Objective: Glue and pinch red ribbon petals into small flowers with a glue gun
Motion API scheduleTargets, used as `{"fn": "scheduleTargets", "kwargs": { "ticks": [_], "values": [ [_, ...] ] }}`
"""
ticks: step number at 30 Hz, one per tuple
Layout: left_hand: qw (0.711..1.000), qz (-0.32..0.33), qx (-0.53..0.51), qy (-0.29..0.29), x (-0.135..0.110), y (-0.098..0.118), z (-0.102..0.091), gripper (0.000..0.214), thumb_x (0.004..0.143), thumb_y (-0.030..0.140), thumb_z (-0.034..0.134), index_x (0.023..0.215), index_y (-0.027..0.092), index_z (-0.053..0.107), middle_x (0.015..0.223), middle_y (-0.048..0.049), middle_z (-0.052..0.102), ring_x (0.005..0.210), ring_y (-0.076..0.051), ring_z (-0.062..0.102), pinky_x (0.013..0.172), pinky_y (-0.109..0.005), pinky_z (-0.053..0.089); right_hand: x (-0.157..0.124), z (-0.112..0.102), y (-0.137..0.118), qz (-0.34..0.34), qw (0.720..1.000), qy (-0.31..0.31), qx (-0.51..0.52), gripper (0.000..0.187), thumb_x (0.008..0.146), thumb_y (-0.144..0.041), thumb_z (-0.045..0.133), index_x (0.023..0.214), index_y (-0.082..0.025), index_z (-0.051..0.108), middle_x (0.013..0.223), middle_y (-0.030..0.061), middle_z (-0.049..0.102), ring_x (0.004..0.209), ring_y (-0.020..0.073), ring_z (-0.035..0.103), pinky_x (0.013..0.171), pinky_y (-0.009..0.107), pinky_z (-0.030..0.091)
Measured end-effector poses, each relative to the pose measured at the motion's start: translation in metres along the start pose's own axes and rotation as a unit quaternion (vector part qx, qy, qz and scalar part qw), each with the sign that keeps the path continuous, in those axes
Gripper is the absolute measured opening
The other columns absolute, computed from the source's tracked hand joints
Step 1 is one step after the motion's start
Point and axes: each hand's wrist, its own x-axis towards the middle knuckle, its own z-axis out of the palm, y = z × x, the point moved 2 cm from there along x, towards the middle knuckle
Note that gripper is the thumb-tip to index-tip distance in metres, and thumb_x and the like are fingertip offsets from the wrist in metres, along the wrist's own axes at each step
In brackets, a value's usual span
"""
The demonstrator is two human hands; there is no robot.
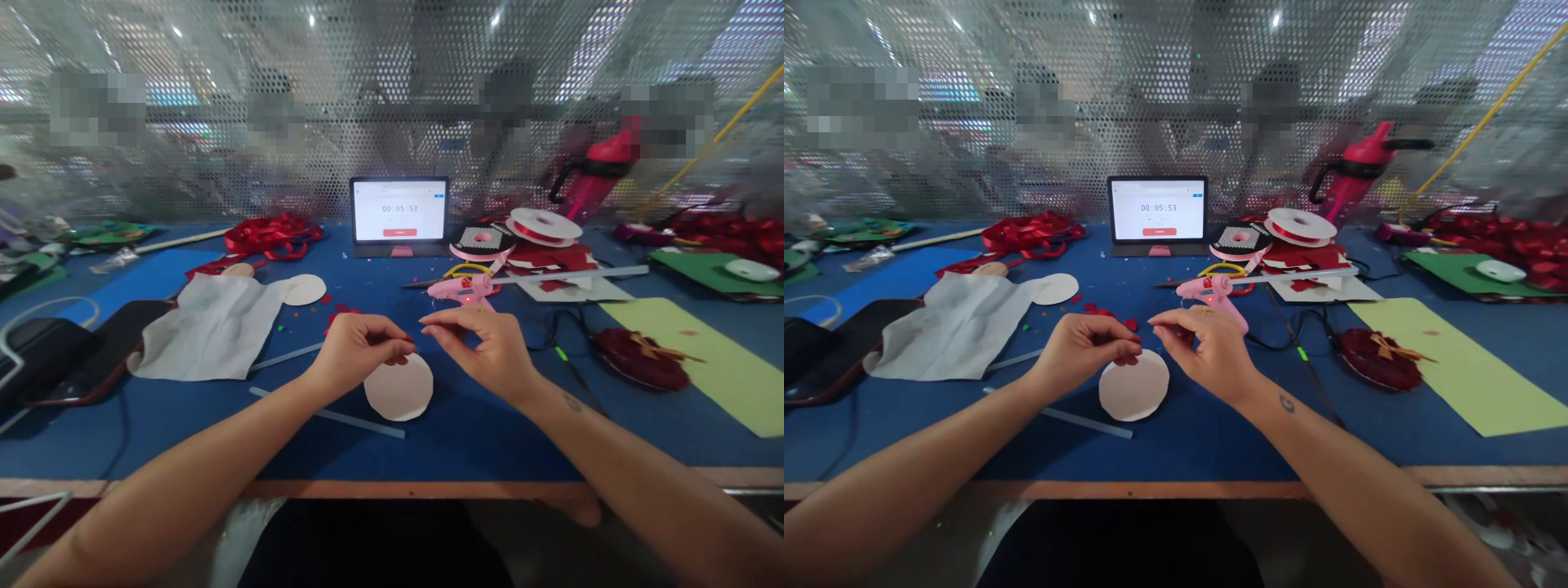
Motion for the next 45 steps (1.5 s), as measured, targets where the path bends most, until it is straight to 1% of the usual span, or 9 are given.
{"fn": "scheduleTargets", "kwargs": {
  "ticks": [3, 7, 17, 20, 28, 35, 39, 42, 45],
  "values": [
    [0.998, -0.039, -0.048, -0.001, 0.002, -0.004, 0.002, 0.005, 0.066, 0.018, 0.068, 0.065, 0.013, 0.066, 0.052, -0.0016, 0.066, 0.048, -0.012, 0.063, 0.047, -0.019, 0.052, -0.001, 0.003, 0.002, 0.027, 0.998, -0.036, 0.044, 0.013, 0.082, -0.025, 0.056, 0.086, -0.018, 0.067, 0.08, 0.0023, 0.07, 0.066, 0.0126, 0.061, 0.059, 0.023, 0.049],
    [0.997, -0.028, -0.07, -0.014, 0.002, -0.007, 0.003, 0.005, 0.066, 0.017, 0.069, 0.065, 0.014, 0.066, 0.052, -0.0023, 0.067, 0.049, -0.014, 0.064, 0.045, -0.02, 0.052, -0.001, 0.008, 0.003, 0.046, 0.994, -0.072, 0.069, 0.011, 0.081, -0.025, 0.058, 0.084, -0.018, 0.066, 0.078, 0.0021, 0.068, 0.066, 0.0124, 0.06, 0.059, 0.023, 0.049],
    [0.999, -0.017, -0.028, -0.029, 0.002, -0.007, 0.002, 0.017, 0.062, 0.027, 0.073, 0.067, 0.013, 0.065, 0.053, -0.0023, 0.067, 0.049, -0.013, 0.063, 0.046, -0.021, 0.052, -0.002, 0.015, 0.009, 0.115, 0.977, -0.084, 0.16, 0.01, 0.078, -0.026, 0.059, 0.078, -0.016, 0.061, 0.071, 0.0012, 0.064, 0.061, 0.0111, 0.059, 0.057, 0.023, 0.049],
    [0.999, -0.028, -0.043, -0.006, 0.007, -0.009, -0.005, 0.024, 0.057, 0.028, 0.078, 0.07, 0.013, 0.065, 0.057, -0.0023, 0.067, 0.05, -0.013, 0.062, 0.048, -0.021, 0.051, -0.001, 0.017, 0.015, 0.164, 0.965, -0.055, 0.2, 0.011, 0.077, -0.027, 0.06, 0.078, -0.016, 0.061, 0.072, 0.0025, 0.066, 0.064, 0.013, 0.062, 0.058, 0.024, 0.051],
    [0.991, -0.019, -0.069, 0.117, 0.02, -0.013, -0.027, 0.032, 0.08, 0.043, 0.055, 0.07, 0.013, 0.063, 0.063, -0.0067, 0.067, 0.045, -0.01, 0.059, 0.043, -0.019, 0.048, 0.005, 0.033, 0.032, 0.228, 0.96, -0.005, 0.162, 0.011, 0.072, -0.025, 0.062, 0.077, -0.016, 0.065, 0.074, 0.0053, 0.071, 0.069, 0.0182, 0.067, 0.056, 0.028, 0.054],
    [0.987, 0.038, 0.111, 0.106, 0.03, -0.018, -0.05, 0.022, 0.075, 0.037, 0.059, 0.079, 0.016, 0.064, 0.068, -0.0047, 0.069, 0.051, -0.013, 0.063, 0.047, -0.022, 0.049, 0.003, 0.033, 0.035, 0.163, 0.982, -0.005, 0.09, 0.016, 0.075, -0.027, 0.059, 0.086, -0.017, 0.067, 0.079, 0.005, 0.071, 0.067, 0.0164, 0.066, 0.061, 0.029, 0.054],
    [0.928, 0.107, 0.348, 0.081, 0.035, -0.018, -0.062, 0.015, 0.07, 0.032, 0.063, 0.075, 0.02, 0.069, 0.065, -0.0002, 0.068, 0.054, -0.012, 0.06, 0.051, -0.021, 0.045, 0.005, 0.009, 0.024, 0.113, 0.993, -0.046, -0.008, 0.023, 0.08, -0.035, 0.057, 0.068, -0.017, 0.065, 0.06, 0.0015, 0.066, 0.052, 0.0124, 0.059, 0.051, 0.024, 0.045],
    [0.897, 0.11, 0.428, 0.022, 0.036, -0.021, -0.059, 0.012, 0.071, 0.027, 0.061, 0.075, 0.019, 0.069, 0.07, -0.0005, 0.068, 0.061, -0.014, 0.061, 0.059, -0.023, 0.045, 0.009, -0.015, 0.018, 0.092, 0.987, -0.119, -0.061, 0.037, 0.082, -0.042, 0.054, 0.055, -0.017, 0.06, 0.048, -0.001, 0.059, 0.044, 0.0101, 0.053, 0.047, 0.023, 0.038],
    [0.856, 0.148, 0.492, -0.046, 0.034, -0.024, -0.045, 0.016, 0.073, 0.02, 0.057, 0.083, 0.019, 0.07, 0.084, -0.0036, 0.067, 0.078, -0.017, 0.061, 0.068, -0.026, 0.046, 0.01, -0.038, 0.018, 0.111, 0.955, -0.265, -0.078, 0.041, 0.082, -0.047, 0.051, 0.053, -0.019, 0.058, 0.046, -0.0024, 0.059, 0.042, 0.0093, 0.051, 0.046, 0.022, 0.035]
  ]
}}
